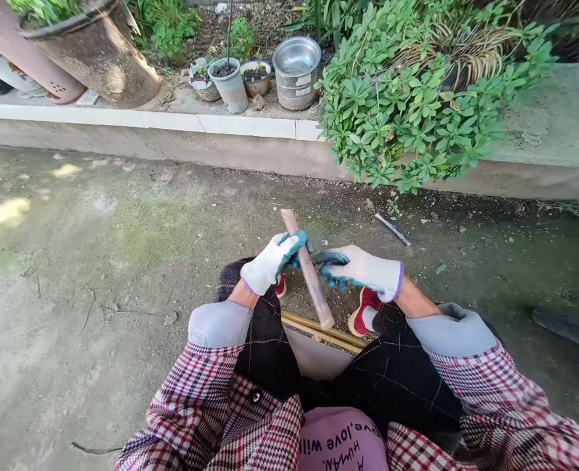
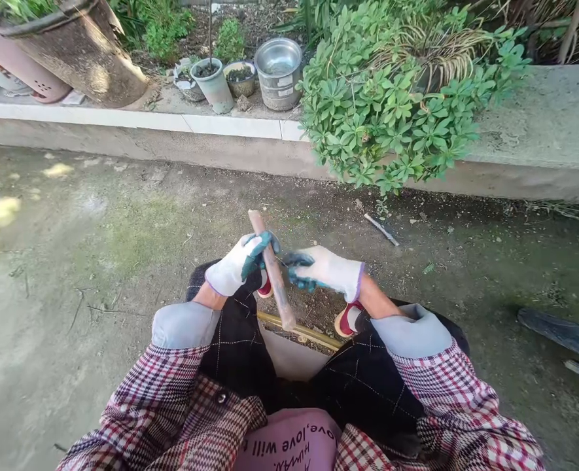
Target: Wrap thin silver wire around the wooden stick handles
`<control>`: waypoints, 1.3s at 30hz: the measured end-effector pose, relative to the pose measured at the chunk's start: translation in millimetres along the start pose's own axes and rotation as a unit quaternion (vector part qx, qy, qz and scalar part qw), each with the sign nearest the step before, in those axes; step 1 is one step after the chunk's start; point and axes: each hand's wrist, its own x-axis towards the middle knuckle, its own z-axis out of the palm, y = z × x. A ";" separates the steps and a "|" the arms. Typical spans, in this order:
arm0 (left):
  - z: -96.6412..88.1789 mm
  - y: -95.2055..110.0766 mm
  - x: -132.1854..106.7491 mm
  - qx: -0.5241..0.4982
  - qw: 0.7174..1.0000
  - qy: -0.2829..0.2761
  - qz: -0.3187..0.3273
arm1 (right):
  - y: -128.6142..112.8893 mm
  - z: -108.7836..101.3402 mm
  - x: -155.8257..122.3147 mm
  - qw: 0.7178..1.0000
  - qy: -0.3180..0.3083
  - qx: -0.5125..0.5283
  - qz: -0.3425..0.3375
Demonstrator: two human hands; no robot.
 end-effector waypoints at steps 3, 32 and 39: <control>-9.0 -10.9 -7.3 -0.089 0.995 0.005 -0.031 | -2.1 -1.7 -11.4 0.995 0.068 -0.059 -0.034; 2.6 -23.8 -108.5 0.084 0.975 -0.043 -0.201 | -15.2 22.2 -41.5 0.720 0.047 -0.674 -0.158; -1.9 -28.3 -103.9 0.054 0.974 -0.088 -0.203 | -20.5 26.8 -44.6 0.724 0.042 -0.671 -0.153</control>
